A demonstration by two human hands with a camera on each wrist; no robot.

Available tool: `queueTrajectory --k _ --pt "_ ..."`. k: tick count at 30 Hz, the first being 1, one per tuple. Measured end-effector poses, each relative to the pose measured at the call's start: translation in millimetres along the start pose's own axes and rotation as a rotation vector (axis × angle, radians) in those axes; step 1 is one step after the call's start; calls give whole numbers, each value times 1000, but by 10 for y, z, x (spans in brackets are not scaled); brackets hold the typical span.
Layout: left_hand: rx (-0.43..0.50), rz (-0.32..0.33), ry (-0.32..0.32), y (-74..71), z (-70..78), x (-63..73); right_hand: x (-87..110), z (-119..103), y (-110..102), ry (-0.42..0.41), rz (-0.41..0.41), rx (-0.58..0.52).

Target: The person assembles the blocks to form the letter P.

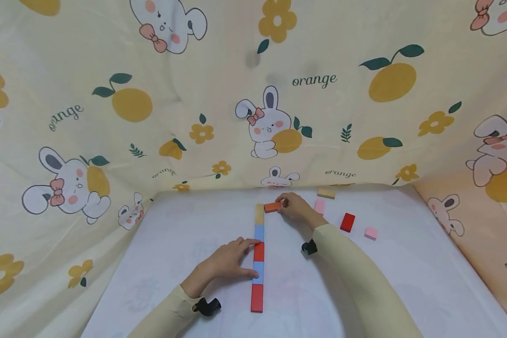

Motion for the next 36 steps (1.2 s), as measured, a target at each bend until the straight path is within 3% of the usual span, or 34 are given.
queueTrajectory --k 19,25,30,36 --pt "2 8 7 6 -19 -8 10 61 -29 4 -15 -32" --pt "-11 9 25 30 -16 0 187 102 -170 -48 36 -56" --pt "-15 13 31 37 -4 16 397 199 -357 -37 73 -75" --pt "-13 22 23 35 -3 20 612 409 -564 -49 179 -58"
Point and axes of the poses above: each hand's wrist, its own x-axis away from the middle knuckle, its own y-axis out of the palm, z = x × y, the point moved 4 cm from there along -x, towards the middle knuckle, and after that the axes turned 14 degrees about y, right-handed, at the moved point
